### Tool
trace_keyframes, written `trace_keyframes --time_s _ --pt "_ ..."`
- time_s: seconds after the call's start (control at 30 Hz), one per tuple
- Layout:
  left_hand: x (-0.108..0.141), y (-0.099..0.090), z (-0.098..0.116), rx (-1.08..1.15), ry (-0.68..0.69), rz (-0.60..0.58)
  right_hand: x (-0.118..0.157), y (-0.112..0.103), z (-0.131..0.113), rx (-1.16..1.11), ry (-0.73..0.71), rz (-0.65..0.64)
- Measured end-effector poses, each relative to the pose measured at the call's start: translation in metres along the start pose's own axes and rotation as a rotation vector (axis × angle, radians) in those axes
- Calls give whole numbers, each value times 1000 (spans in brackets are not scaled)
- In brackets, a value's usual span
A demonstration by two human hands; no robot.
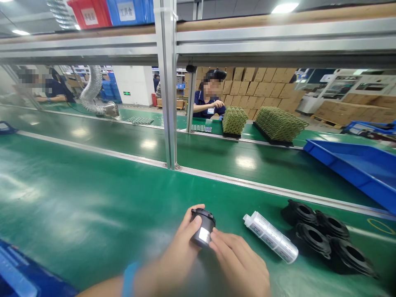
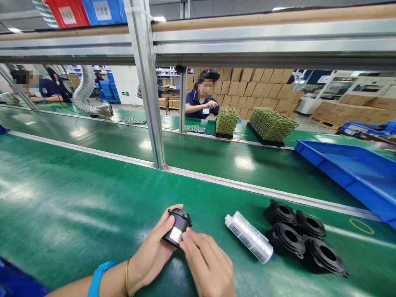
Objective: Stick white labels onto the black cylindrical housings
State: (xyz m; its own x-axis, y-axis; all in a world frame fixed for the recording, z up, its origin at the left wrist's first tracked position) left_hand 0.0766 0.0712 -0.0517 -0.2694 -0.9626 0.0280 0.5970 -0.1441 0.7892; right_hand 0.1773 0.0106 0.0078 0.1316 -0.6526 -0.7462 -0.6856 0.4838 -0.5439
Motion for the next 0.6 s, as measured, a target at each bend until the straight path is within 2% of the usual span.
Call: trace_keyframes --time_s 0.33,0.6 --pt "-1 -3 -5 62 -8 38 1 2 -4 17 -3 25" --pt "-1 -1 -4 70 -12 14 7 6 8 -14 37 -12"
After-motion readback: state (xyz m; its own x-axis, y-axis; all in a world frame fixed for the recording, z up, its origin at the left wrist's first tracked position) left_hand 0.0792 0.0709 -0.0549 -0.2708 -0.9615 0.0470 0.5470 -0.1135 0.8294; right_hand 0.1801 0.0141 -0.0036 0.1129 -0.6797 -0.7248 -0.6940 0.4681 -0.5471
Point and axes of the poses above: each hand's wrist, its own x-axis away from the middle knuckle, its own y-axis out of the palm, z = x × y, the point moved 8 cm from there along -x, towards the middle knuckle, and after that the axes turned 13 degrees about y, right-handed, at the moved point
